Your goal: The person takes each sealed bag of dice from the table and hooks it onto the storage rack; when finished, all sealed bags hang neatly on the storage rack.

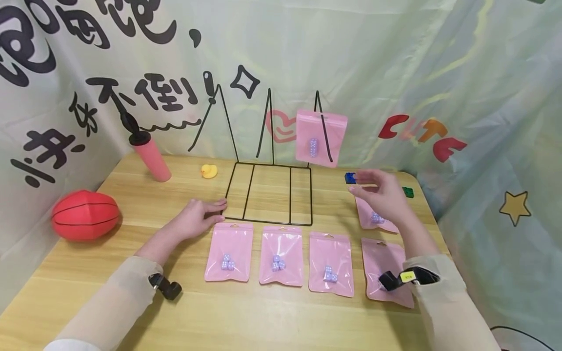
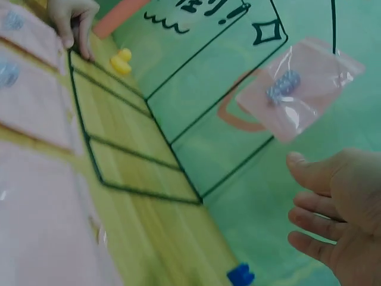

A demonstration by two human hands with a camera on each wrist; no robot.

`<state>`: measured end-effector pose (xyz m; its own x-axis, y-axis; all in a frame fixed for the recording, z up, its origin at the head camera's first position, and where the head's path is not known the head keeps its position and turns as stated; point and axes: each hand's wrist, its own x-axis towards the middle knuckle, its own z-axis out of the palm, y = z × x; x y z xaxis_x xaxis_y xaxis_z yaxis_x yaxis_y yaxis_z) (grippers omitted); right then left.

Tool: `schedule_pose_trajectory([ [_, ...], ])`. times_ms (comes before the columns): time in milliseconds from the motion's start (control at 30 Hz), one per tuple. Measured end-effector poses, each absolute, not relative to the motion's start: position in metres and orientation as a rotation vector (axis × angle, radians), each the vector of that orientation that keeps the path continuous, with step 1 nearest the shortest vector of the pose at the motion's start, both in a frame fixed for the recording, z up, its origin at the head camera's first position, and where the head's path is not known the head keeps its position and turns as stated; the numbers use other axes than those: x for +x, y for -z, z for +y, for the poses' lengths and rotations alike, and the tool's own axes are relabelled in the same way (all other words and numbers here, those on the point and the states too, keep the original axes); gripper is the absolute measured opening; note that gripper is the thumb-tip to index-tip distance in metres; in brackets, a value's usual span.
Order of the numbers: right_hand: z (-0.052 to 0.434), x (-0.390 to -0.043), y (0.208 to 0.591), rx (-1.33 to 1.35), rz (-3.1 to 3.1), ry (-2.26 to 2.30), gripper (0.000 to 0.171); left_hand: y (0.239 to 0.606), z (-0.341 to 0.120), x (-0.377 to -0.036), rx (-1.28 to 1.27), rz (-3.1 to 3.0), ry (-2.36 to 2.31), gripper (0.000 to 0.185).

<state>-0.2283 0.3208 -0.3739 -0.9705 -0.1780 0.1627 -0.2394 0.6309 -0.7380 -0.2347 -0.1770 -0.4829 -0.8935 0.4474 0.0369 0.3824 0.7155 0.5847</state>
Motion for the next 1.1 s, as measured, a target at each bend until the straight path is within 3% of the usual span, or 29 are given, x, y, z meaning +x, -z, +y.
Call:
schedule_pose_trajectory([
  [333, 0.372, -0.207, 0.393, 0.146, -2.963, -1.115, 0.062, 0.487, -0.178, -0.239, 0.742, 2.814, -0.927, 0.044],
  [867, 0.417, -0.208, 0.438, -0.316, -3.076, -1.088, 0.078, 0.484, -0.177, -0.237, 0.714, 2.805, -0.94, 0.043],
  [1100, 0.416, -0.214, 0.447, -0.422, -3.07, -1.077, 0.069, 0.482, -0.176, -0.236, 0.702, 2.813, -0.934, 0.043],
])
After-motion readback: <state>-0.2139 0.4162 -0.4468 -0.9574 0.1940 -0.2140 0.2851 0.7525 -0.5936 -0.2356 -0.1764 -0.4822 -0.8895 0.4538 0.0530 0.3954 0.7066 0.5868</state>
